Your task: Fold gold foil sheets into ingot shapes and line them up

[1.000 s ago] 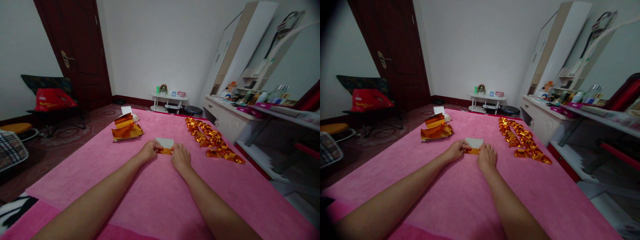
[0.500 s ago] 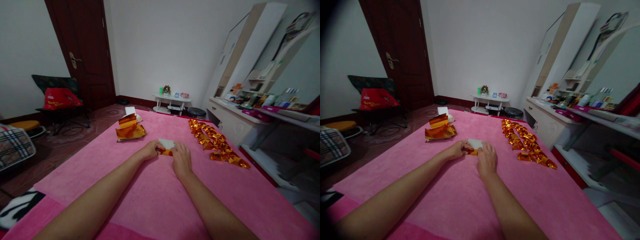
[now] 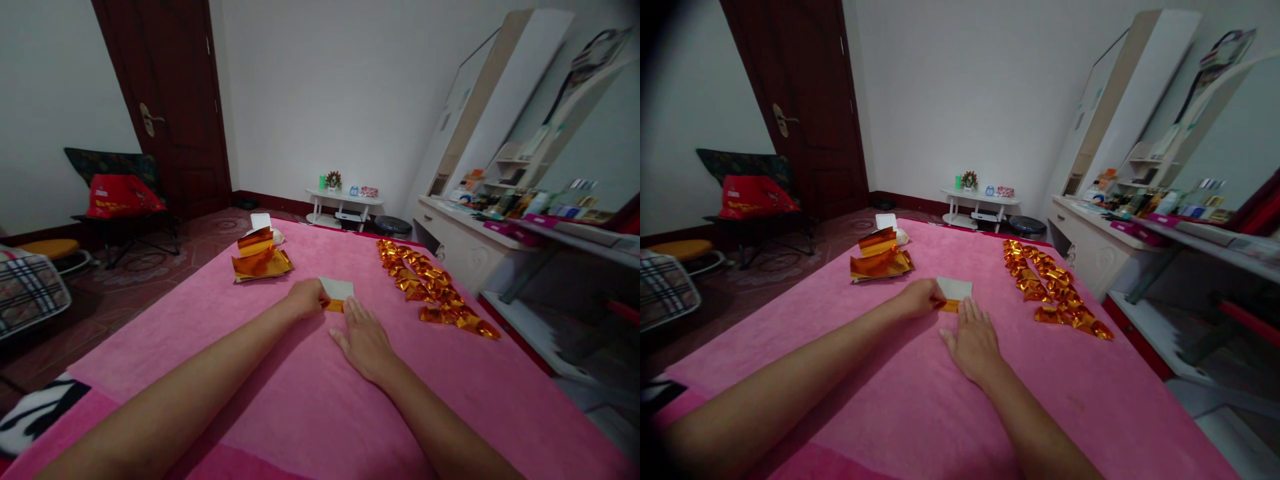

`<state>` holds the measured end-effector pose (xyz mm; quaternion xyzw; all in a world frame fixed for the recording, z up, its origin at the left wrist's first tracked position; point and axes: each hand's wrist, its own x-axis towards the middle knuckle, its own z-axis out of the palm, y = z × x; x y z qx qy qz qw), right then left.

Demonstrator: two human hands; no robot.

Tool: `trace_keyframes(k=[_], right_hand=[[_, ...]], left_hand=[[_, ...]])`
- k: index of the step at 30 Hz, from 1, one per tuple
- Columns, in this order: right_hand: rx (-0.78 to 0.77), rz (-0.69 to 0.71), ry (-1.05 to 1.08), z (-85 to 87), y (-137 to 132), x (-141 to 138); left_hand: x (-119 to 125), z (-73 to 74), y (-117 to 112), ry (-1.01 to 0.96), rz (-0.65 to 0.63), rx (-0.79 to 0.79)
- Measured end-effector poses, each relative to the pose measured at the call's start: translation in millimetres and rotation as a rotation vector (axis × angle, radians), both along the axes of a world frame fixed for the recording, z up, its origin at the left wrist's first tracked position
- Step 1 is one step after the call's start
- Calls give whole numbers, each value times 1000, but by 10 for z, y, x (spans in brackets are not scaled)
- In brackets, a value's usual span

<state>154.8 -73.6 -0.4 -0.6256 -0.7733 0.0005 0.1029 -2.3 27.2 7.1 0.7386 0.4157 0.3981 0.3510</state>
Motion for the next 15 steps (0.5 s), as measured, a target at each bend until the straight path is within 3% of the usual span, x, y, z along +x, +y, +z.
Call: trace_keyframes(k=[4,8,15], right_hand=[[56,13,-4,30,-26,-72],[81,77,-14,24,-11,-62],[86,79,-53,7,23,-37]], left_hand=[[564,85,-109,109,38,116],[1008,-12,-89,314,-45,185],[906,-145,40,421,-155,142]])
